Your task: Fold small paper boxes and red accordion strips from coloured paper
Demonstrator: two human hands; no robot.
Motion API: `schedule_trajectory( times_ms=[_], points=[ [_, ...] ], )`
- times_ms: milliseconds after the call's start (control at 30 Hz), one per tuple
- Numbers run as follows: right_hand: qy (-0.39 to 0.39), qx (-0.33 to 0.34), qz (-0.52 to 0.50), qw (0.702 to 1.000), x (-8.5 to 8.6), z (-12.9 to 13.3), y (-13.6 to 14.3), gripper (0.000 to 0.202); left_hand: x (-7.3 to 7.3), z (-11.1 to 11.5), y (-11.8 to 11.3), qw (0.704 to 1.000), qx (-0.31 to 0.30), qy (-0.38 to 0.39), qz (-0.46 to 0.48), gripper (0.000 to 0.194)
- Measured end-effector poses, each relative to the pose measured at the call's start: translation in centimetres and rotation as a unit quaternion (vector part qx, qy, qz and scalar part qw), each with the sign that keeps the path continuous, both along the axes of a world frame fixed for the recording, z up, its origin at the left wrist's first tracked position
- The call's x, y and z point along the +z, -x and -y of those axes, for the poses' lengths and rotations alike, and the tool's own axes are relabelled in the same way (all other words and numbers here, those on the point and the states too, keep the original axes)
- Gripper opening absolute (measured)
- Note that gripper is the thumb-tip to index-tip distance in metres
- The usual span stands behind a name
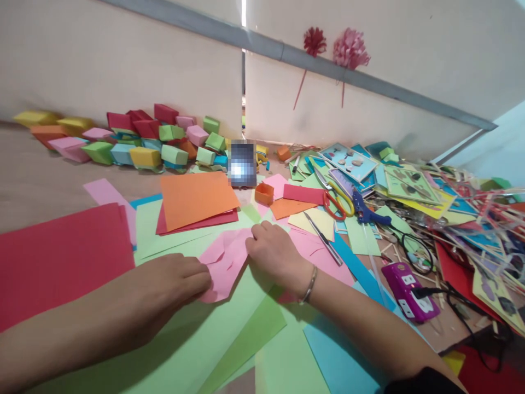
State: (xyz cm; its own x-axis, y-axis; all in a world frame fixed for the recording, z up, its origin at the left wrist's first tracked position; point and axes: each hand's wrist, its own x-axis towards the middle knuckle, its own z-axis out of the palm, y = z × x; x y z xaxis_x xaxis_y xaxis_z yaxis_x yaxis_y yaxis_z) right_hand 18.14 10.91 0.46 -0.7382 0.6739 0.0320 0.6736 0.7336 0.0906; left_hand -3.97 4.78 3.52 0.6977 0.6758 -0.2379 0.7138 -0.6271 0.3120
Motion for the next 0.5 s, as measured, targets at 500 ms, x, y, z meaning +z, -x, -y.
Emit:
schedule_trajectory(
  times_ms=[500],
  points=[
    [-0.067,0.031,-0.039,0.997,0.4,3.5,-0.4,0.025,-2.2,2.5,-3.2,0.987,0.114,-0.096,-0.057,0.036]
  ],
)
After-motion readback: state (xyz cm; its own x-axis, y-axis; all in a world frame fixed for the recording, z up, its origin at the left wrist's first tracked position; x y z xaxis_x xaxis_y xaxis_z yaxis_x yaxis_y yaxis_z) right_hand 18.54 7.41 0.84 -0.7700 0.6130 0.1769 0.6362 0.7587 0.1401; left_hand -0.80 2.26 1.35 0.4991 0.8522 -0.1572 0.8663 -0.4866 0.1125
